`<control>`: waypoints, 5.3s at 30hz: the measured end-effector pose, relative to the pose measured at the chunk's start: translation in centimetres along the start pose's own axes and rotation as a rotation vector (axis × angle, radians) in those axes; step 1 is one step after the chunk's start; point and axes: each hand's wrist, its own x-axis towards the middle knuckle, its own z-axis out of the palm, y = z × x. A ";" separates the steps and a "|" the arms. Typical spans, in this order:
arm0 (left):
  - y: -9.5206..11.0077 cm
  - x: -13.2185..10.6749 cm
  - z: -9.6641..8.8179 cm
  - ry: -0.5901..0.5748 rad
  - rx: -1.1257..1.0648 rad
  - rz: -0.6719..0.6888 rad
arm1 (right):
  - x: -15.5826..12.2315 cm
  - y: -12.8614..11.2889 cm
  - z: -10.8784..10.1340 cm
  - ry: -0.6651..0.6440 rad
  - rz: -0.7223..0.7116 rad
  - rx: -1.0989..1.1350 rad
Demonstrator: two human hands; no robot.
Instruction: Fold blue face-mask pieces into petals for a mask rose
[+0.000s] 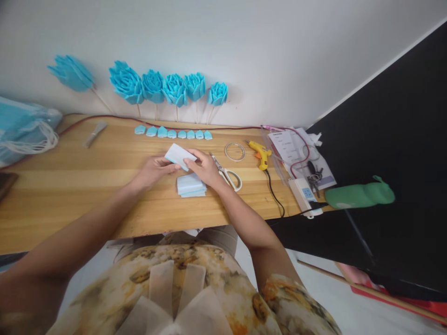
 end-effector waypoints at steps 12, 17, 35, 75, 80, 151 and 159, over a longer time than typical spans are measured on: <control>-0.3 0.1 -0.3 -0.088 -0.009 0.042 | 0.0 -1.1 -0.1 -0.017 -0.002 -0.058; -0.2 0.1 -0.3 -0.080 0.007 0.062 | 0.0 -1.3 -0.1 -0.031 0.009 -0.082; 0.5 -0.1 -0.1 -0.019 0.091 0.036 | 0.0 -0.9 0.0 -0.029 -0.029 -0.088; 1.0 -0.4 0.3 0.036 0.009 0.013 | -0.1 -1.0 -0.2 -0.104 -0.031 -0.033; 0.8 -0.3 0.3 0.072 0.005 0.016 | -0.2 -1.3 -0.2 -0.083 -0.039 -0.068; 0.4 0.0 0.1 0.101 -0.091 0.029 | -0.3 -1.5 -0.4 -0.084 -0.045 -0.107; 0.7 0.2 -0.2 0.071 -0.365 -0.048 | -0.2 -2.7 -2.1 -0.127 -0.557 -0.520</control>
